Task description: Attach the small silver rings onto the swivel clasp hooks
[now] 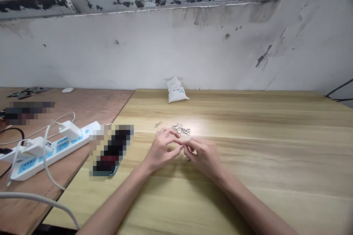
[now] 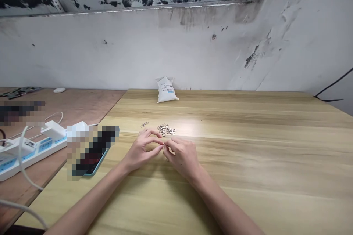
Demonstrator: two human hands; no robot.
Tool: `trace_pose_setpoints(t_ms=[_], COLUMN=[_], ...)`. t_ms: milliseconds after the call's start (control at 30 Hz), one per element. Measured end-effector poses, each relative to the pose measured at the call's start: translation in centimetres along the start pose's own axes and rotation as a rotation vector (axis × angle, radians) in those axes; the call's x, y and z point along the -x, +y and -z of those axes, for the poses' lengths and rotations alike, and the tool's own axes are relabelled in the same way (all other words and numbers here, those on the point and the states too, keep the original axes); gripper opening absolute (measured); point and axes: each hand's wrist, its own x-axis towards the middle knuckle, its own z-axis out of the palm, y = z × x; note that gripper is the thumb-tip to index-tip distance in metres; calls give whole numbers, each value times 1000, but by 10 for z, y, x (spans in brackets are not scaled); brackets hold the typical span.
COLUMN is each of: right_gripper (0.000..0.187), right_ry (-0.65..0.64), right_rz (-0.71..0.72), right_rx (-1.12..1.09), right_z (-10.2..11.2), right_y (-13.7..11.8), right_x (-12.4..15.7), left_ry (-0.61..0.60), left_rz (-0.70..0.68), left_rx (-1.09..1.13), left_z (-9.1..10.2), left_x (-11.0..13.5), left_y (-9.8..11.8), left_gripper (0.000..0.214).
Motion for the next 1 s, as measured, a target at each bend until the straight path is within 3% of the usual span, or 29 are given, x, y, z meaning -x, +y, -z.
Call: trace_pose_setpoints(t_ms=[333,567,733,800,933,1000], right_gripper=[23,17,21,21,22,30], right_ry=[-14,-45,-116,-144,-130,-208], right_rz=[33,-173,36,53,-189,-299], right_rx=[57,-331,-342,-355,-459,-592], right_z=[0,1,6,8,10,11], right_y=[1,1,-6,-7,-4,-3], right_x=[-1,-2,-1,-1,-6,-9], left_ry=[-12,47,85,109,135,138], left_rz=[4,9,30,39,-41,-102], left_rx=[-52,-204,-274,-270,-234,-216], left_z=[0,-1,2,5,7,6], left_x=[0,1,0,-1,0,0], left_y=[-1,-4,-10,-11,-7,-2], left_gripper=[9,6,6,6,7,9])
